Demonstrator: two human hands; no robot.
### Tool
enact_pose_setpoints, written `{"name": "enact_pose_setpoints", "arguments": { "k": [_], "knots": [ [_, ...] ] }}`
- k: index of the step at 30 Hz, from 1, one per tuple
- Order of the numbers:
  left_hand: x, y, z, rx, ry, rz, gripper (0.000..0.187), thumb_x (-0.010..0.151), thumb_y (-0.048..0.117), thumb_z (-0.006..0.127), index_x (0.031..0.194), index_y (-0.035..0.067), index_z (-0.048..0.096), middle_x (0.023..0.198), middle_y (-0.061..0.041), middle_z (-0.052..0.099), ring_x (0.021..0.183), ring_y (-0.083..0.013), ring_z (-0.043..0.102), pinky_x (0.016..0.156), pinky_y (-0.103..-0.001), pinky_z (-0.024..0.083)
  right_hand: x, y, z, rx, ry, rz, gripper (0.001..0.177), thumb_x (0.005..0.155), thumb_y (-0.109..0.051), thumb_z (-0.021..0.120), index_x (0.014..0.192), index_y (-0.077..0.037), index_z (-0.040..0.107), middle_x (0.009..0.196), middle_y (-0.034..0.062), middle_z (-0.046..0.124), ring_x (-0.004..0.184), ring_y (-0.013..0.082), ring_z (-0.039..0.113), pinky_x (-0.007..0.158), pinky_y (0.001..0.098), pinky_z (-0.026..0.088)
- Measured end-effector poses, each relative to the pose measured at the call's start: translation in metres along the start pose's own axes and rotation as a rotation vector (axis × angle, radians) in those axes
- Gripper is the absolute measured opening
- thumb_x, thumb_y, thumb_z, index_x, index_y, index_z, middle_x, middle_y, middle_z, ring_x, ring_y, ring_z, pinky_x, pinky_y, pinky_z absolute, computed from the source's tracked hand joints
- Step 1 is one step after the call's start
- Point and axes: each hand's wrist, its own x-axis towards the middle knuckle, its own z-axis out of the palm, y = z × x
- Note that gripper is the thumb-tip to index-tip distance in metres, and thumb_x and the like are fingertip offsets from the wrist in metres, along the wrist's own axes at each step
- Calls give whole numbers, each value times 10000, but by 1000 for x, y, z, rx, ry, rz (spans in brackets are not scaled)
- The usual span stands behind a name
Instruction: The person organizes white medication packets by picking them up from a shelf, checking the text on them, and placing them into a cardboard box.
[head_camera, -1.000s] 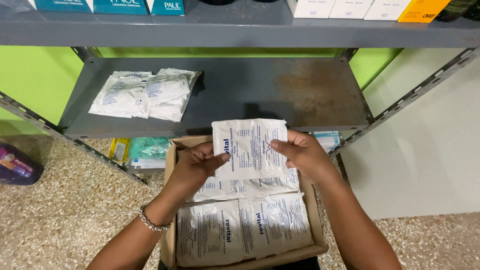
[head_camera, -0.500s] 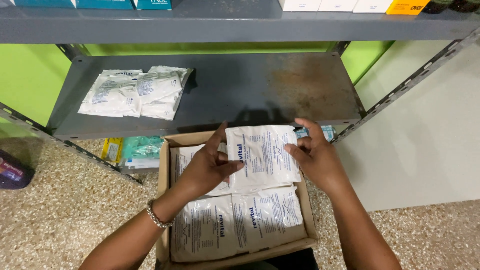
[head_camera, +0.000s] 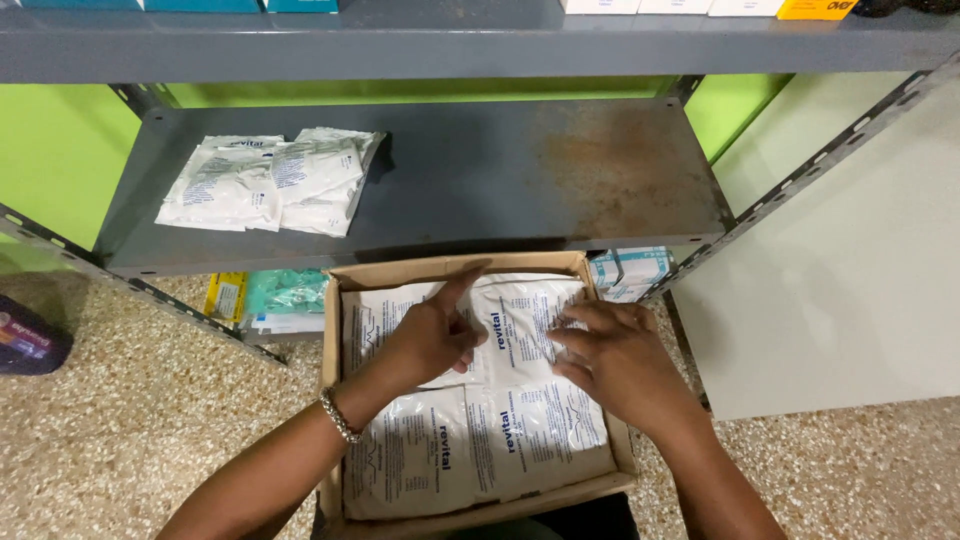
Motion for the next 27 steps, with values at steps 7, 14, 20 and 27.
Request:
{"name": "enact_pose_setpoints", "arguments": {
  "k": [7,14,20,27],
  "knots": [
    [9,-16,-4,-10,47,23,726,942,32,619,1601,164,347,913,-232,718,764,-250,739,700,-303,671,3,-5,9,-34,-97,-24,354,878,-478,724,1222,-394,733,1327,-12,691,1291,256,621,1141,637,305],
    [17,-26,-3,-55,-15,21,701,927,57,666,1572,131,400,861,-213,716,716,-222,738,643,-286,681,4,-3,24,-138,177,-120,330,823,-487,742,1132,-375,759,1196,0,751,1125,218,716,1135,620,333],
    [9,-18,-3,-44,-24,76,676,941,56,640,1570,92,393,881,-237,713,735,-220,722,644,-279,673,7,6,43,-250,334,-201,239,736,-405,764,965,-336,761,1040,-61,761,987,152,736,1078,495,423],
    [10,-27,-4,-49,5,116,686,929,66,670,1551,37,383,867,-221,722,684,-204,723,589,-281,657,10,8,19,-60,98,-139,62,879,-293,710,910,-280,761,911,-76,761,921,185,767,924,393,557]
  ]
}}
